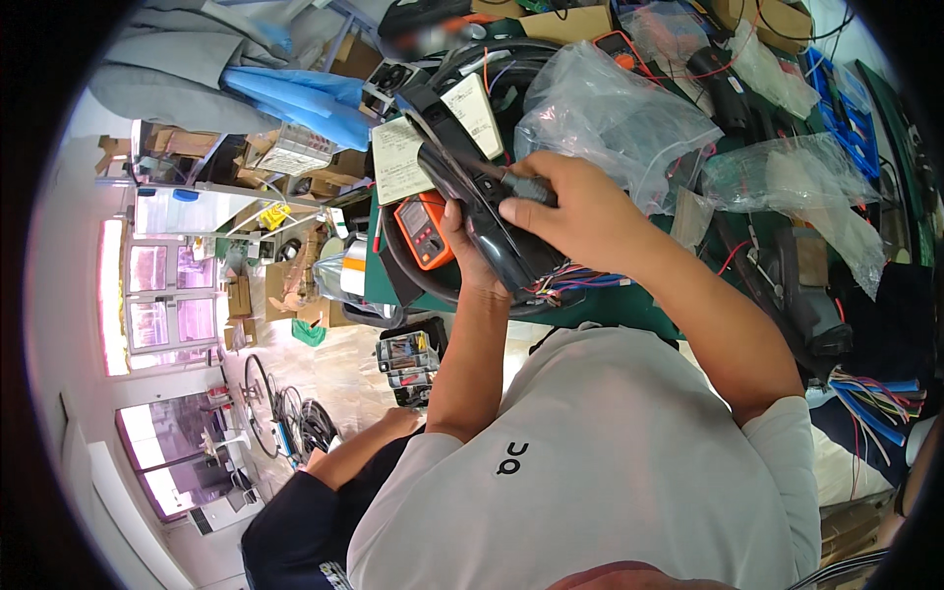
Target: The person unscrews multiple fasteners from a black plastic electronic housing using a screwdriver and pries the sections of the casing apart with a small hand tool.
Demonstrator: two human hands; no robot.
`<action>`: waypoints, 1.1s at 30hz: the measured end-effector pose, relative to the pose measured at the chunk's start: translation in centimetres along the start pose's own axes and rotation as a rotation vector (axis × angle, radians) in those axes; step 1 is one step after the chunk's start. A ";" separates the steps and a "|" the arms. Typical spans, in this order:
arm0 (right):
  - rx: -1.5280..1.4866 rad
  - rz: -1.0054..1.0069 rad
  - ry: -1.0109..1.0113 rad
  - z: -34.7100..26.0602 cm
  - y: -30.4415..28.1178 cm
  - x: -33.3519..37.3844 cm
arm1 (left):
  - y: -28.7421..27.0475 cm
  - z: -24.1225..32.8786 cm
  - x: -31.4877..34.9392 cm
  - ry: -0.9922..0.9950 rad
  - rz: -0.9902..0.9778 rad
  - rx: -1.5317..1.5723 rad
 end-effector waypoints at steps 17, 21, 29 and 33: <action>-0.208 -0.091 -0.120 0.1 -2.4 0.4 | 2.9 0.7 0.7 -0.037 0.048 -0.110; -0.196 0.043 0.020 -2.4 -3.2 2.0 | 3.4 1.5 -0.2 0.048 -0.002 0.084; 0.027 0.088 0.089 -5.6 -6.2 7.9 | 3.7 4.5 -0.2 -0.063 -0.261 0.599; 0.071 0.162 -0.046 -6.1 -6.9 10.0 | 3.1 5.9 -0.5 0.027 -0.283 0.545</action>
Point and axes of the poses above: each hand's wrist, its own x-axis away from the middle knuckle, its own y-axis out of the palm, z = x × y, the point moved 1 cm from there along -x, towards the middle knuckle, and after that the axes turned 13 degrees about -y, right-handed, at the moved point
